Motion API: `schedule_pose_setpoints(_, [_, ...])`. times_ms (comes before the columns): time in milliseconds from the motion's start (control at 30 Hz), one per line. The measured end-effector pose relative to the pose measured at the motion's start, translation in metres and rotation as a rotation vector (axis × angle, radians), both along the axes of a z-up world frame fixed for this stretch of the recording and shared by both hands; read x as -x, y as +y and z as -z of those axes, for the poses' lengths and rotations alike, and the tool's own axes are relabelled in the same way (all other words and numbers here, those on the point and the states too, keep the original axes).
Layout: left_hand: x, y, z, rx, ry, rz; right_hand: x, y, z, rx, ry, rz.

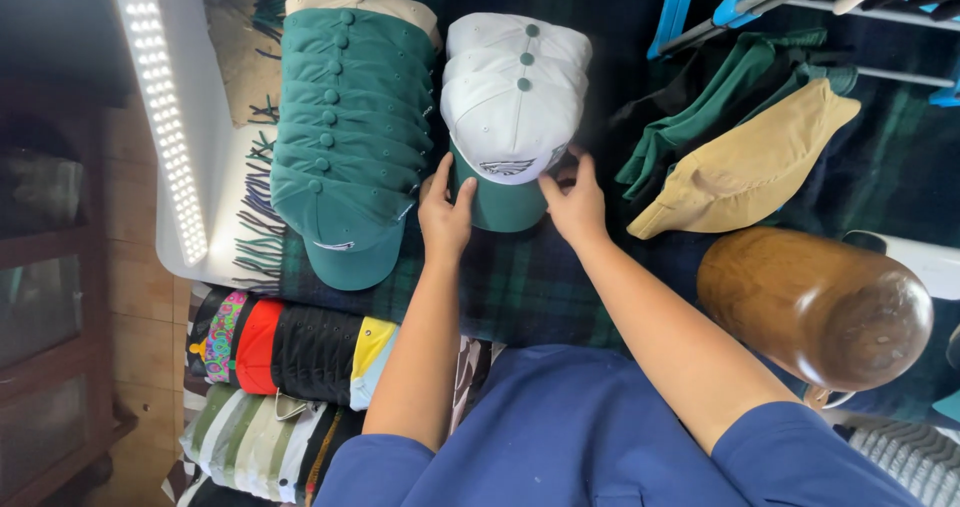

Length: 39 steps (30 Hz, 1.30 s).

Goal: The person places a baseball cap on a wooden head form and brushes it with a wooden brush. They then use a handheld steamer to steam the cap while rotating it. Finally, they remove the cap from the head form and place it on a table.

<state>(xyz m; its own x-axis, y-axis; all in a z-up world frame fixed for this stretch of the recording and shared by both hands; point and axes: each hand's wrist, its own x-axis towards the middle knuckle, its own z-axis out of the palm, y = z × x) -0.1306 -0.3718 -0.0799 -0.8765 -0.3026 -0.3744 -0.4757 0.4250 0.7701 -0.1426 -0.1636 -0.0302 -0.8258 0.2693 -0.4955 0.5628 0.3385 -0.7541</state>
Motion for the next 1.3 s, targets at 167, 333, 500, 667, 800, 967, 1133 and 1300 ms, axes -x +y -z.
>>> schedule_pose_setpoints(167, [-0.001, 0.007, 0.017, 0.189, 0.164, 0.081, -0.006, 0.001, -0.004, -0.107, 0.033, -0.203])
schedule_pose_setpoints(333, [-0.002, 0.014, 0.018, 0.413, 0.214, 0.113, -0.006, -0.002, 0.024, -0.302, 0.044, -0.273])
schedule_pose_setpoints(500, [-0.007, 0.019, 0.004, 0.401, 0.362, 0.146, -0.017, -0.008, -0.001, -0.271, 0.097, -0.268])
schedule_pose_setpoints(667, [-0.016, 0.024, 0.009, 0.412, 0.369, 0.194, -0.019, -0.001, 0.005, -0.203, 0.046, -0.316])
schedule_pose_setpoints(800, [-0.017, 0.023, 0.003, 0.397, 0.314, 0.218, -0.017, 0.024, 0.044, 0.05, -0.015, -0.235])
schedule_pose_setpoints(967, [-0.041, 0.031, -0.033, 0.208, 0.292, 0.281, -0.054, 0.068, -0.042, 0.52, -0.059, -0.039])
schedule_pose_setpoints(1133, [-0.068, 0.101, -0.122, -0.341, 0.157, 0.403, -0.153, 0.154, -0.143, 0.614, 0.164, 0.134])
schedule_pose_setpoints(1300, [-0.084, 0.201, -0.19, -0.412, 0.204, 0.693, -0.254, 0.242, -0.162, 0.911, 0.482, 0.462])
